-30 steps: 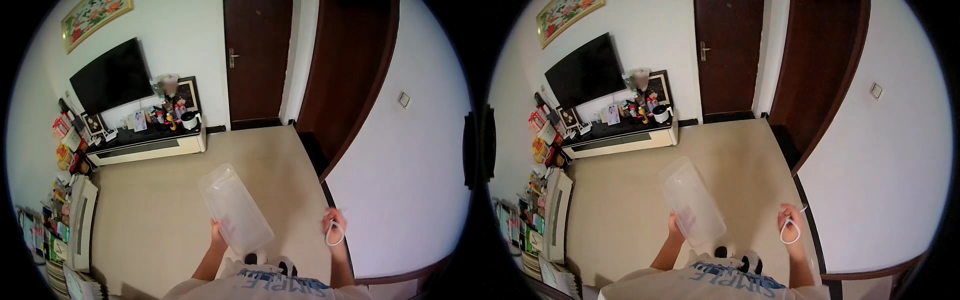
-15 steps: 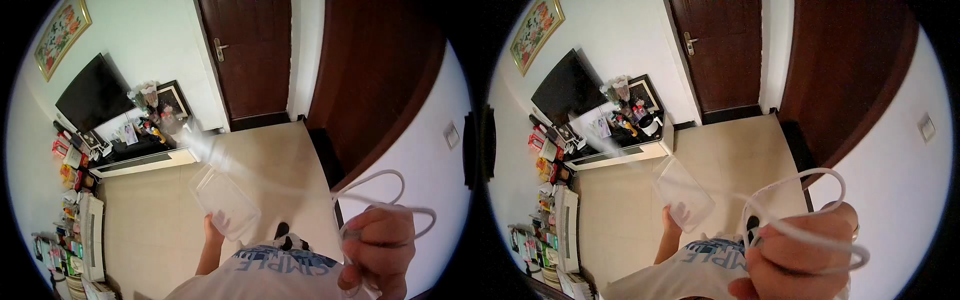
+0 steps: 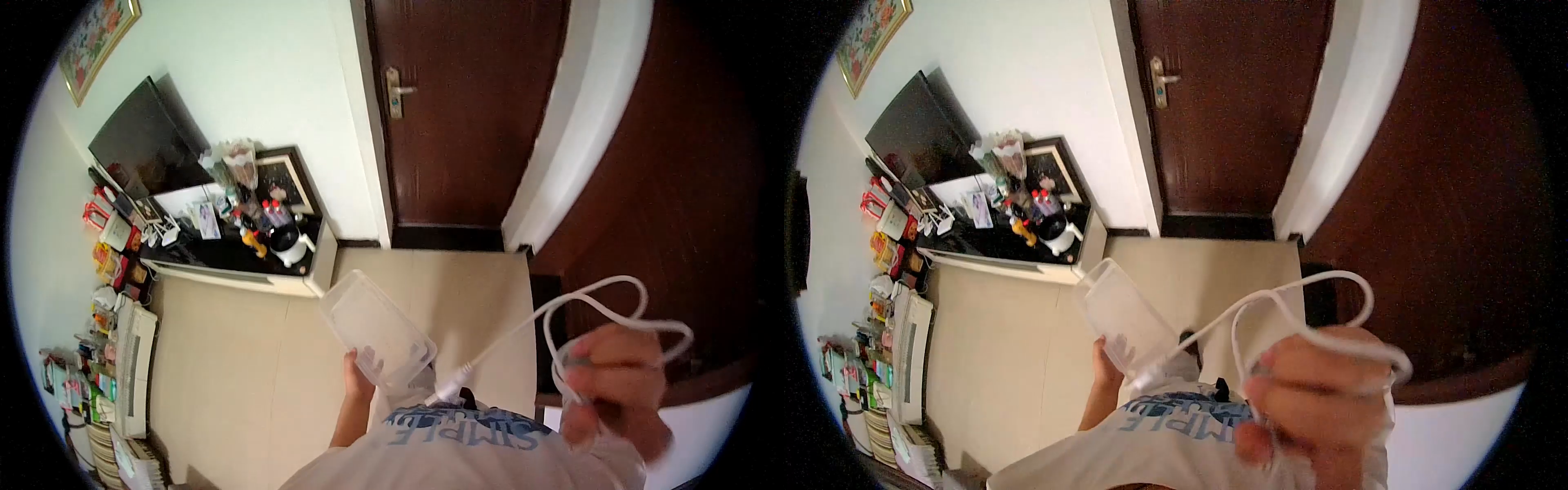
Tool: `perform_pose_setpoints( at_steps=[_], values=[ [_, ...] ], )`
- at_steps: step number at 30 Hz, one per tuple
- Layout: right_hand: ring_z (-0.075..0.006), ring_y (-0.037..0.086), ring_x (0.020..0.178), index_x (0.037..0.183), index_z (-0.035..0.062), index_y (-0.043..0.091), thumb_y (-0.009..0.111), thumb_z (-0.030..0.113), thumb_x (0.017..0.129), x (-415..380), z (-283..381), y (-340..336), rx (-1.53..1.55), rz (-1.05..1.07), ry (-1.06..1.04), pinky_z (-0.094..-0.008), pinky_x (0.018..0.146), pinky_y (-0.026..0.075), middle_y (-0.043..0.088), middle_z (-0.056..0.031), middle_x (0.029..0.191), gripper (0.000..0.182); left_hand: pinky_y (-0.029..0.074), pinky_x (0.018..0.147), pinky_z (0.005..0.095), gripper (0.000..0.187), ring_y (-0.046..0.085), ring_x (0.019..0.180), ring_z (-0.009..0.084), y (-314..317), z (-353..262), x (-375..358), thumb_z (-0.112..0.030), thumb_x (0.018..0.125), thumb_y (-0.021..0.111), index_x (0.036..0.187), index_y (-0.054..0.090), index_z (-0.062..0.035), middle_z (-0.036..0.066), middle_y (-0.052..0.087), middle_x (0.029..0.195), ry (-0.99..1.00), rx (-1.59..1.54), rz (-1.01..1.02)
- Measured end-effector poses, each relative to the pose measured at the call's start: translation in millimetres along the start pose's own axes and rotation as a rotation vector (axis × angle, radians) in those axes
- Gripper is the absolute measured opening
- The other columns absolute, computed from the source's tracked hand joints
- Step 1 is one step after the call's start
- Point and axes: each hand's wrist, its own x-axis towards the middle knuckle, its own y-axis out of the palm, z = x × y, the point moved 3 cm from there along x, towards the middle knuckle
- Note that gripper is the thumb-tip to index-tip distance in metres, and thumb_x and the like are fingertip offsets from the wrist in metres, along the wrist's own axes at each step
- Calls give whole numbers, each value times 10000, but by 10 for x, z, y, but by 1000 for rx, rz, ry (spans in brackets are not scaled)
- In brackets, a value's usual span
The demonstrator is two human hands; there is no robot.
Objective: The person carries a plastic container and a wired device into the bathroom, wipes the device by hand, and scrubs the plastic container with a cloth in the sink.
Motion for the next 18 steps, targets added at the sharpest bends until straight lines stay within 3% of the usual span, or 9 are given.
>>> perform_pose_setpoints(
  at_steps=[4,7,10,14,18],
  values=[
    [-137,470,492,972,50,482,551,63,661,600,-1266,705,39,85,-91,-260,452,379,472,-34,585,319,347,731,411,450,369,932,196,298,-144,851,-306,670,492,1057,324,-147,36,389,991,73,-37,29],
    [-180,452,461,1013,35,429,493,18,691,784,-2512,1493,236,198,338,-284,454,372,442,-73,549,328,305,805,414,546,351,1000,209,519,-336,1268,-367,684,454,1137,299,-104,57,387,1057,124,36,-73],
    [-231,471,475,1047,60,387,489,53,704,895,-3694,2206,108,286,435,-305,472,380,454,-111,545,359,359,722,404,475,377,929,194,786,-508,1569,-275,671,497,1079,287,-152,33,389,999,188,-5,-106],
    [-298,510,551,1086,72,356,449,108,724,1127,-4987,3051,28,315,539,-365,515,387,498,-162,591,376,359,730,403,465,384,924,189,1157,-550,1948,-282,671,497,1075,300,-161,34,390,1001,175,7,-117],
    [-316,527,616,1170,95,286,443,152,717,1672,-5837,3752,-106,450,532,-389,545,395,526,-197,665,483,362,761,403,431,415,916,214,1484,-360,2453,-318,688,472,1054,355,-123,74,437,987,2,-49,-121]
  ],
)
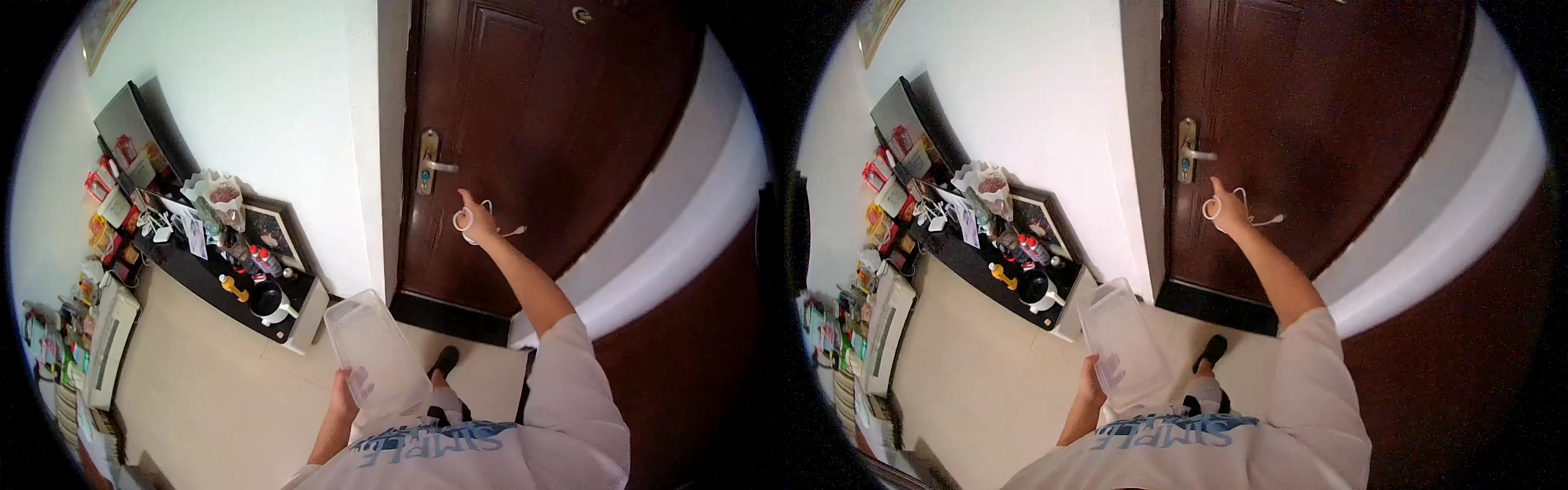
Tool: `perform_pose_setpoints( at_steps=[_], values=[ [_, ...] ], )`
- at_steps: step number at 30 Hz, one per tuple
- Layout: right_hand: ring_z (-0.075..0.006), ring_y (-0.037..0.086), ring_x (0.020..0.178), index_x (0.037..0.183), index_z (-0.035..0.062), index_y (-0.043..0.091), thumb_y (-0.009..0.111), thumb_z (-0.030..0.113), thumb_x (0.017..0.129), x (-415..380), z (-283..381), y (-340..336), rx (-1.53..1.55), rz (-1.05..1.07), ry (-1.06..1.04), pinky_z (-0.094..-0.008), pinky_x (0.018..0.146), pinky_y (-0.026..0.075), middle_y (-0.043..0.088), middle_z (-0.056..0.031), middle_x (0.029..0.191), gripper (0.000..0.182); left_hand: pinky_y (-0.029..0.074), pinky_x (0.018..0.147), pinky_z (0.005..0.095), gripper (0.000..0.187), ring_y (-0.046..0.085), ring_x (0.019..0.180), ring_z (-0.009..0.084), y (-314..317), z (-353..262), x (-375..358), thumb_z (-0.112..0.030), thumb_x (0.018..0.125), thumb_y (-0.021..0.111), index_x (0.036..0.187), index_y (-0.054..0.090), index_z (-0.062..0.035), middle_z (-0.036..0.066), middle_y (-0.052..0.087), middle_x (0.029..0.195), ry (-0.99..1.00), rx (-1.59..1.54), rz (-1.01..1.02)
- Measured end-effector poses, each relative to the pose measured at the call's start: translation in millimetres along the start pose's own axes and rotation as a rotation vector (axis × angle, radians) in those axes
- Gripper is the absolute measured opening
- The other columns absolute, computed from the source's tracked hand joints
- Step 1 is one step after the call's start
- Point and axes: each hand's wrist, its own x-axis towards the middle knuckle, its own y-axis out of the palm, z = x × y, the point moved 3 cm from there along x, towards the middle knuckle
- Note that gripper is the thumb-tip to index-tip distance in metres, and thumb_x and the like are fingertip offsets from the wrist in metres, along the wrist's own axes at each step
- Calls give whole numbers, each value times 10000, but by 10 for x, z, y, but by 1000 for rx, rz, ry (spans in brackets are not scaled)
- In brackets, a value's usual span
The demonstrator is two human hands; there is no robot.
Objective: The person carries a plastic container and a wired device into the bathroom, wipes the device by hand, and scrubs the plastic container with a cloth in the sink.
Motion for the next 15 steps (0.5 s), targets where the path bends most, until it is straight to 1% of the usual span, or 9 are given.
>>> perform_pose_setpoints(
  at_steps=[3,4,6,8,10,11,12,13,15],
  values=[
    [-301,544,672,1257,141,96,472,198,689,732,-155,283,-237,208,11,-378,583,422,542,-200,784,684,365,781,404,422,441,906,236,472,142,311,-328,701,447,1050,380,-101,102,466,979,-72,-66,-22],
    [-290,548,670,1258,140,90,465,198,703,1010,-369,519,-255,68,-90,-371,571,425,532,-192,867,673,367,781,402,413,452,895,240,691,189,449,-322,702,444,1044,387,-96,104,476,975,-97,-115,-16],
    [-276,549,669,1260,124,85,445,183,737,1344,-639,830,-280,-148,-272,-365,536,422,515,-182,905,637,371,778,404,415,453,898,242,1076,243,705,-315,704,444,1049,382,-92,103,474,986,-110,-133,-20],
    [-273,552,652,1251,98,103,415,161,769,1464,-683,886,-199,279,-66,-372,494,414,538,-163,788,578,375,774,406,418,454,901,245,1369,255,874,-307,706,444,1054,377,-87,102,472,998,-139,-122,-51],
    [-270,535,570,1185,60,227,389,155,791,1428,-668,950,-64,214,-92,-369,470,400,525,-134,641,437,369,783,398,480,387,968,241,1732,250,1096,-312,713,462,1115,315,-95,90,408,1028,-96,-93,-40],
    [-277,527,547,1119,51,270,385,160,794,1517,-701,1046,-107,207,-82,-370,466,398,517,-132,605,361,358,793,425,533,364,996,243,1799,324,1275,-272,711,453,1168,232,-111,95,365,1076,-17,-117,33],
    [-285,520,523,1052,42,313,381,165,797,1536,-755,1152,-155,204,-66,-371,462,396,508,-130,569,291,358,793,425,533,364,996,243,1916,369,1451,-272,711,453,1168,232,-111,95,365,1076,-14,-134,24],
    [-307,520,529,961,37,318,380,169,796,1503,-825,1255,-87,180,-99,-389,460,393,509,-154,583,220,354,792,435,557,360,1001,244,2012,396,1572,-251,700,456,1180,203,-123,97,354,1087,18,-123,25],
    [-323,540,582,998,31,314,342,212,810,1532,-955,1484,160,338,12,-410,480,405,514,-175,576,263,351,792,445,585,357,1006,244,2167,334,1688,-229,689,458,1192,174,-136,99,344,1099,35,-96,3]
  ],
)
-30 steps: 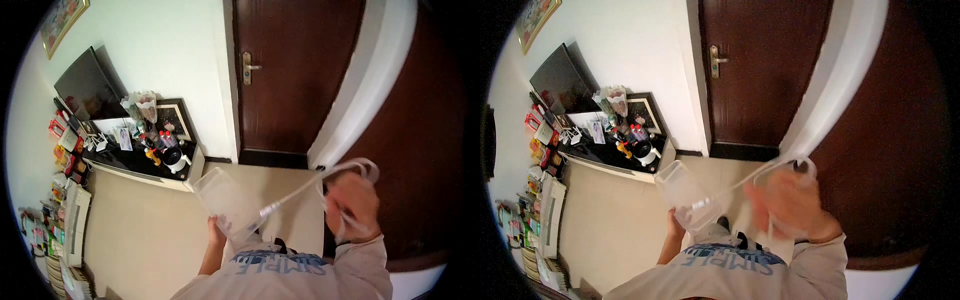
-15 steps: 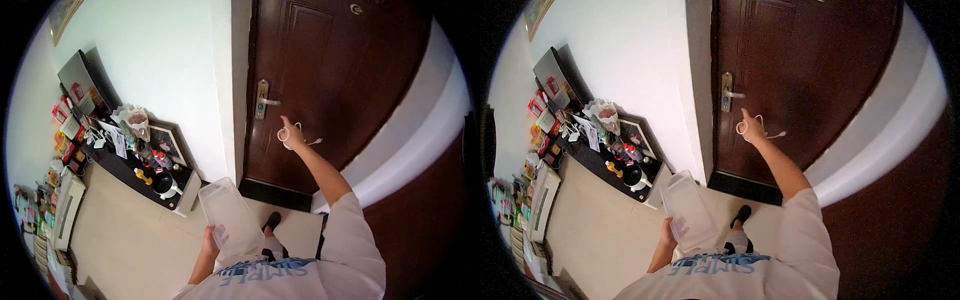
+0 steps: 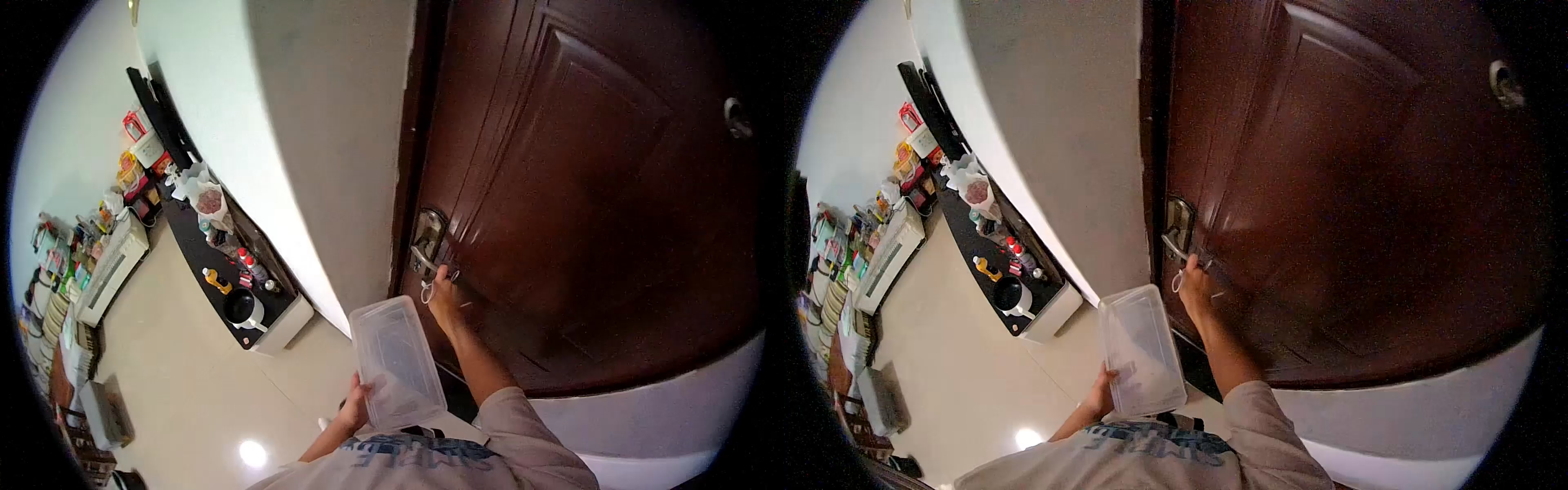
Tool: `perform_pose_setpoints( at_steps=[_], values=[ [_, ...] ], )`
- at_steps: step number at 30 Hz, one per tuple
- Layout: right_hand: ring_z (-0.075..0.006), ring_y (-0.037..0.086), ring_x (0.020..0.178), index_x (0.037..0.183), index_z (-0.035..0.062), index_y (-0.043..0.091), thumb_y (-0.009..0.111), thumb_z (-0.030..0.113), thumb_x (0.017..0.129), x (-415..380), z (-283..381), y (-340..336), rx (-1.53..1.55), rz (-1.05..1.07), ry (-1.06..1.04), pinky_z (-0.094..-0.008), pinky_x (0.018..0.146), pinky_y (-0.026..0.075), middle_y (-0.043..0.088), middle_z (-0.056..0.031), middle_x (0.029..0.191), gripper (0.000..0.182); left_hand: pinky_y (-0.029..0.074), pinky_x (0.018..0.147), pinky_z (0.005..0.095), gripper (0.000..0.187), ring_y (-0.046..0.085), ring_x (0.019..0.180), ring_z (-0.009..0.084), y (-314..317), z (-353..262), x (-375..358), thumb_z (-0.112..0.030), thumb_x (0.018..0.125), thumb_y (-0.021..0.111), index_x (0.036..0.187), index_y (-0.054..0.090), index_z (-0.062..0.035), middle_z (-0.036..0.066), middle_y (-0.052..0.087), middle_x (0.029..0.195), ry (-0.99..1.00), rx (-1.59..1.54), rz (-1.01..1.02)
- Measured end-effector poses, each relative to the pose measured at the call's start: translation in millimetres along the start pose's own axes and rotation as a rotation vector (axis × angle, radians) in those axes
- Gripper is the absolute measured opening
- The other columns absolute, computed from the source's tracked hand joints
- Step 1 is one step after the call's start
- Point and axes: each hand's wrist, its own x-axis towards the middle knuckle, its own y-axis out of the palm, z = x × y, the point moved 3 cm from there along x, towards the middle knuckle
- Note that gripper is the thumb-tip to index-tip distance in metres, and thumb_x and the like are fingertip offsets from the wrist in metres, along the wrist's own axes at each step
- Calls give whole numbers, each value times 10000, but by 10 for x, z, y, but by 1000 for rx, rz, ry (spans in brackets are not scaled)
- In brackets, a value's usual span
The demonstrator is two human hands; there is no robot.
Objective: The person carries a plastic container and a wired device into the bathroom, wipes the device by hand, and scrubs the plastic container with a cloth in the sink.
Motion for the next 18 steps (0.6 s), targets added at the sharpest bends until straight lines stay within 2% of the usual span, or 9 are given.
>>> perform_pose_setpoints(
  at_steps=[5,7,8,10,11,14,15,17,18],
  values=[
    [-318,542,587,992,3,397,260,287,830,286,-177,21,-42,-61,-114,-415,534,416,512,-172,557,354,314,843,418,696,338,1030,256,415,-34,522,-198,629,485,1219,119,-152,107,291,1158,46,90,183],
    [-328,528,658,585,5,539,46,520,789,408,-165,-139,85,-30,209,-410,633,378,541,-175,613,742,306,853,411,707,332,1039,256,547,-75,670,-206,629,484,1224,106,-158,107,290,1163,65,119,207],
    [-328,528,658,585,5,539,46,520,789,506,-241,-127,89,-36,214,-410,633,378,541,-175,613,742,297,863,404,717,326,1047,256,612,-103,750,-214,629,483,1229,93,-165,106,288,1167,87,144,230],
    [-331,539,590,963,1,434,203,385,826,726,-346,-104,46,-18,74,-402,593,422,532,-171,598,468,295,865,403,721,323,1053,255,636,-125,1003,-218,628,489,1229,92,-172,103,296,1162,53,152,218],
    [-331,539,590,963,1,434,203,385,826,859,-438,-117,46,-25,77,-402,593,422,532,-171,598,468,293,867,403,725,321,1059,253,643,-127,1161,-221,628,495,1228,92,-179,100,303,1157,23,152,201],
    [-333,540,592,972,-10,427,329,335,805,1188,-703,-254,439,82,359,-367,594,431,539,-163,610,395,283,875,408,749,308,1070,257,695,-130,1651,-250,614,542,1220,107,-185,99,297,1161,-59,192,225],
    [-327,538,578,995,-8,397,392,283,776,1321,-885,-214,364,-42,192,-366,569,431,538,-162,611,365,283,875,408,749,308,1070,257,716,-133,1806,-250,614,542,1220,107,-185,99,297,1161,-67,199,230],
    [-320,536,565,1018,-7,367,454,231,746,1596,-1081,-307,286,-182,28,-364,545,430,537,-162,612,371,287,872,407,746,323,1055,254,861,-174,2113,-266,608,574,1205,134,-192,97,309,1149,-35,181,323],
    [-316,532,551,1045,-6,322,491,188,712,1732,-1189,-376,117,-157,100,-368,517,427,532,-162,607,421,312,855,397,723,350,1029,247,1133,-326,2135,-304,616,573,1193,154,-183,92,326,1133,-31,224,318]
  ],
)
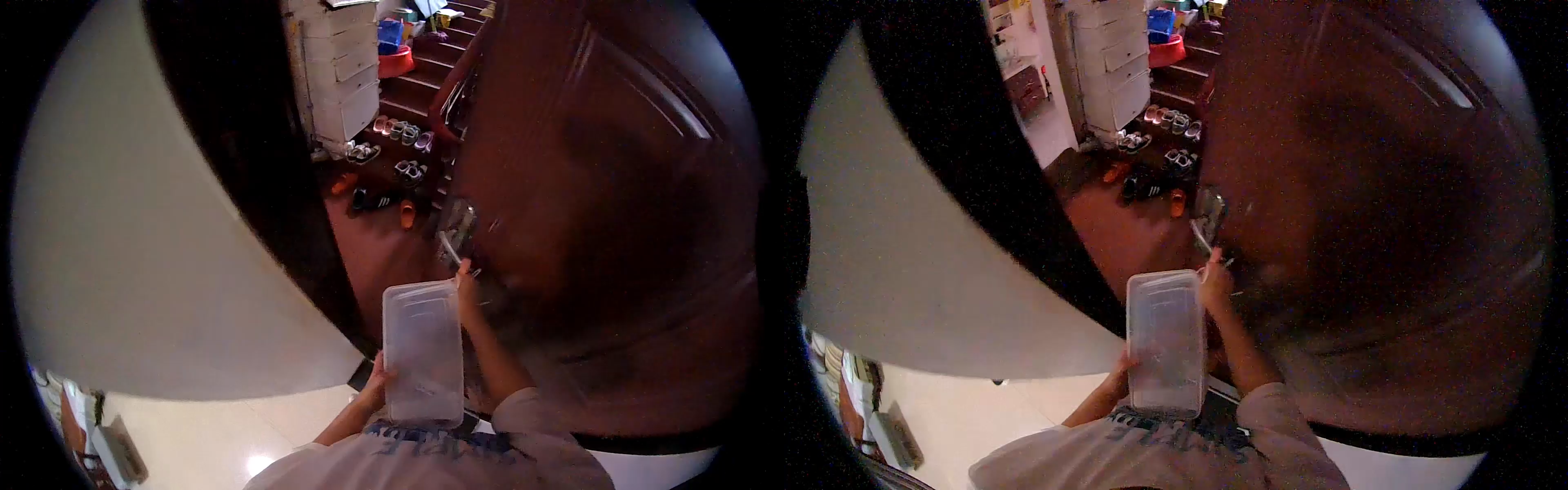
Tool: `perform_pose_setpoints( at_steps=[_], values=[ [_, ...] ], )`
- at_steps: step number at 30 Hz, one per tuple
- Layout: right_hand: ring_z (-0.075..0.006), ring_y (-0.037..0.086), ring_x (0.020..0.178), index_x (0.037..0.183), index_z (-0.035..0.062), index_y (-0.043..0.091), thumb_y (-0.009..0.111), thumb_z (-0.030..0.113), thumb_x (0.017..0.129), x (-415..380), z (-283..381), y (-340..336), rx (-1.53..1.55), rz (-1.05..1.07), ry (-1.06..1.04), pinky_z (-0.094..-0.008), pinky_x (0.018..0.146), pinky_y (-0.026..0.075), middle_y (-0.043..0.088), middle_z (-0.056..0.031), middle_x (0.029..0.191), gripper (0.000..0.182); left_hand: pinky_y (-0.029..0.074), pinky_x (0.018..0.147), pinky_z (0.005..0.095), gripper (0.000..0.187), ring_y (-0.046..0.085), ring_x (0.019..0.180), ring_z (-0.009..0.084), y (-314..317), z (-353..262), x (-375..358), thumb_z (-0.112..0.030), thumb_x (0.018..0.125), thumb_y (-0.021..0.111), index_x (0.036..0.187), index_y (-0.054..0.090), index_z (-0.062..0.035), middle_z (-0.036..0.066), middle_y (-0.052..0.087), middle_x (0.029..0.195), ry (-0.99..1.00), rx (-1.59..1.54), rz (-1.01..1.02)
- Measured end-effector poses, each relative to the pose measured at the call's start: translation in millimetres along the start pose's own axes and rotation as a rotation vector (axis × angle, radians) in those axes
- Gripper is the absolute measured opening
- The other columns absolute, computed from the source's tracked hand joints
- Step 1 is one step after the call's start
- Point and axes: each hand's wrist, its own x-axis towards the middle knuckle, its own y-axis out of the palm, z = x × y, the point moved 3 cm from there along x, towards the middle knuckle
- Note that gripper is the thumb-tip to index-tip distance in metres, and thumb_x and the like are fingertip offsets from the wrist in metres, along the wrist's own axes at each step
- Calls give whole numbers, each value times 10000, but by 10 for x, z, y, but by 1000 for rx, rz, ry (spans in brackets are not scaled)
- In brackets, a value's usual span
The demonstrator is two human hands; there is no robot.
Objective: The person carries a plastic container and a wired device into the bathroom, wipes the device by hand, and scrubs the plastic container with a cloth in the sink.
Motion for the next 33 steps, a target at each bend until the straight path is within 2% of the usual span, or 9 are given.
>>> perform_pose_setpoints(
  at_steps=[2,5,7,10,13,18,24,27,33],
  values=[
    [-312,527,538,1073,-5,277,527,145,677,240,-178,-147,-179,6,70,-372,489,424,527,-162,602,491,330,840,389,718,362,1016,242,129,-151,216,-316,619,569,1189,160,-163,93,332,1124,-5,-18,3],
    [-277,519,500,1122,-43,183,512,138,696,476,-292,-440,-416,-239,-163,-347,399,403,513,-142,575,568,366,802,378,712,387,981,232,120,-261,633,-341,618,568,1173,180,-121,99,350,1092,25,-34,13],
    [-372,513,625,1074,5,283,448,153,698,627,-190,-701,-335,-126,72,-442,543,399,542,-204,747,437,385,779,375,712,400,960,227,123,-361,919,-354,613,571,1160,194,-100,105,361,1068,47,-44,21],
    [-149,353,367,1218,-72,7,442,149,766,863,-567,-823,-462,-280,-1,-291,327,280,407,-59,462,665,407,736,372,679,425,906,217,56,-428,1241,-345,622,567,1136,211,-81,105,382,1008,54,-115,94],
    [-150,357,367,1212,-85,43,435,172,777,1109,-846,-999,-478,-202,249,-293,330,282,411,-57,461,639,417,712,369,644,442,853,215,84,-563,1579,-314,623,570,1115,227,-78,104,396,965,65,-125,-7],
    [-172,376,387,1158,-73,191,395,227,805,1357,-1398,-1239,-291,-380,305,-305,365,315,419,-68,474,506,389,753,386,656,432,898,232,83,-833,2176,-215,628,534,1168,180,-103,109,378,1022,357,-190,-194],
    [-182,411,455,1077,-4,304,307,322,837,1344,-1336,-1652,-141,-434,238,-323,486,386,424,-76,550,405,333,827,391,671,341,1013,246,109,-1158,3131,-197,615,511,1181,166,-99,105,325,1102,379,-105,-207],
    [-210,450,504,1132,-2,234,370,244,813,1465,-1668,-1743,185,-507,282,-339,506,392,450,-98,589,425,339,823,380,639,351,1005,248,162,-1252,3784,-215,626,503,1170,193,-92,98,339,1089,300,-208,-192],
    [-255,493,613,1177,-8,140,443,55,682,1405,-1618,-1861,-90,-559,596,-334,585,397,464,-150,672,584,354,807,380,612,371,985,249,621,-1712,4710,-238,629,501,1159,224,-105,98,360,1066,240,-95,-8]
  ],
)
